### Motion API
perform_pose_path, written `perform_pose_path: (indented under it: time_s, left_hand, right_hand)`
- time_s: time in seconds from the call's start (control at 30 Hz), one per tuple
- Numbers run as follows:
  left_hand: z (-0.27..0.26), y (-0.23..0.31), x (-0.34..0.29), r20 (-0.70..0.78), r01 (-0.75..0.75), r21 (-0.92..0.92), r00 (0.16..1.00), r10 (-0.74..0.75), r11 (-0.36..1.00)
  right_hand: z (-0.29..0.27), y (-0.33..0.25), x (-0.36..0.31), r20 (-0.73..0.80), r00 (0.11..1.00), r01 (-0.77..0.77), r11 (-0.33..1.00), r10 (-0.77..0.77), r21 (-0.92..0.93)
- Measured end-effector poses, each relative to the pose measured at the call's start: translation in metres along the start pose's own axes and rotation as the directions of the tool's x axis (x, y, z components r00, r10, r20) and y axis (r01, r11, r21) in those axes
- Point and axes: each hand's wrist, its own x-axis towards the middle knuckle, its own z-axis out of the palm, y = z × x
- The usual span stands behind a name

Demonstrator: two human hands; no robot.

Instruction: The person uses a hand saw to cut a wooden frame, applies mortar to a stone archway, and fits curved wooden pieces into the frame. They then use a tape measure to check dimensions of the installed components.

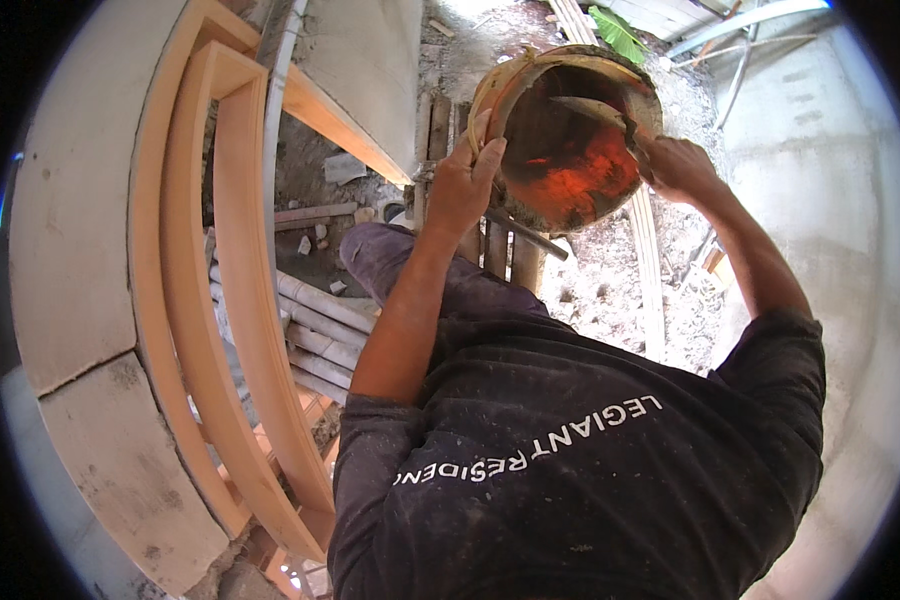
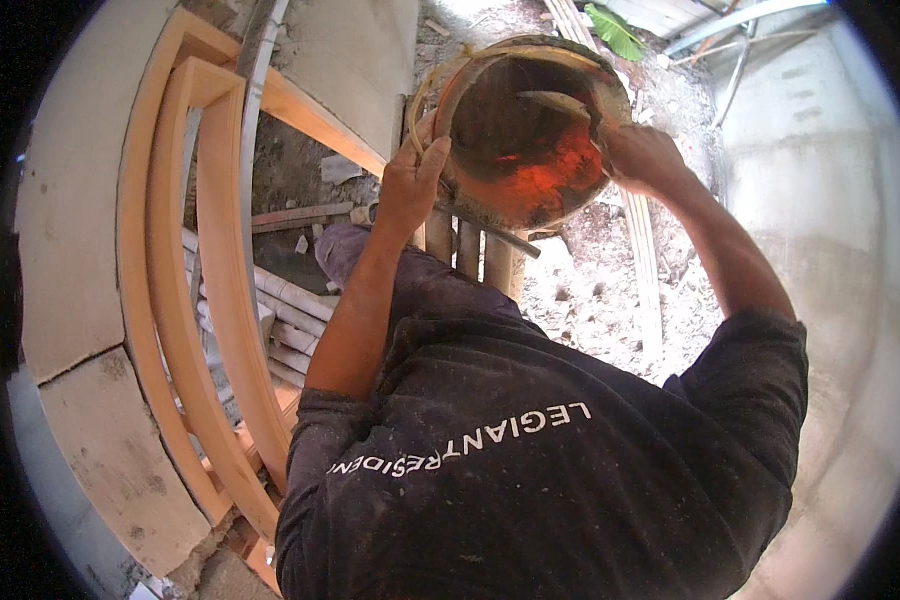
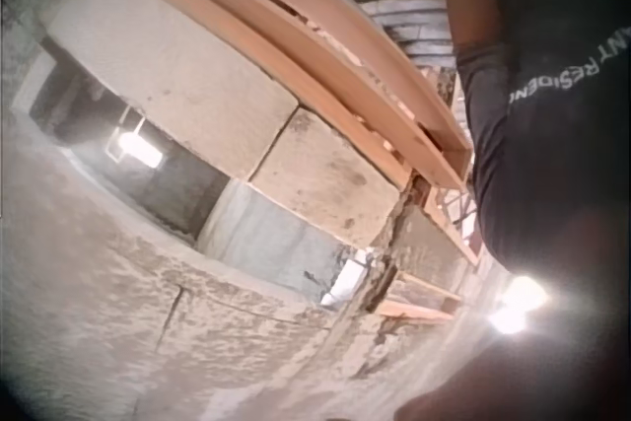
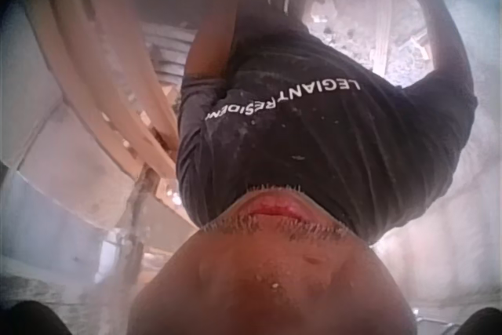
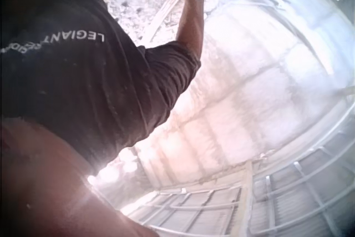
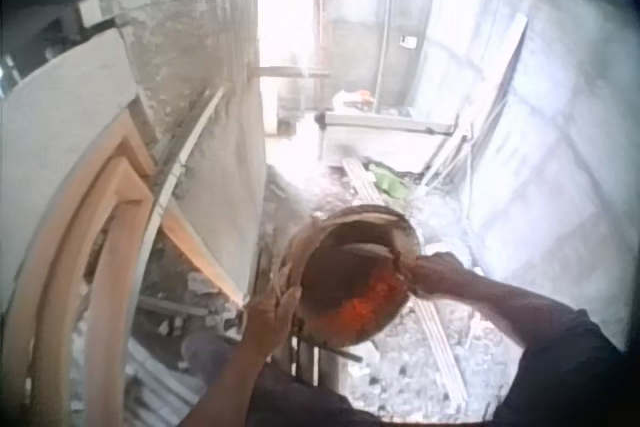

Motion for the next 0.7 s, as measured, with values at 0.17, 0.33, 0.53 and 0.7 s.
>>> perform_pose_path:
  time_s: [0.17,0.33,0.53,0.7]
  left_hand:
    - [0.007,0.014,-0.004,0.067,-0.028,0.062,0.998,0.024,0.998]
    - [0.0,-0.011,-0.003,0.062,-0.014,-0.046,0.998,0.017,0.999]
    - [-0.022,-0.03,-0.016,0.12,0.138,0.03,0.983,-0.141,0.99]
    - [-0.022,-0.05,-0.002,0.032,0.143,-0.086,0.99,-0.141,0.986]
  right_hand:
    - [0.02,-0.012,0.01,0.219,0.958,0.201,0.979,-0.188,-0.04]
    - [0.05,-0.021,0.021,0.23,0.939,0.154,0.91,-0.257,0.385]
    - [0.064,-0.046,0.012,0.147,0.94,-0.03,0.353,-0.309,0.935]
    - [0.179,-0.021,0.067,-0.218,0.935,0.257,0.112,-0.28,0.96]
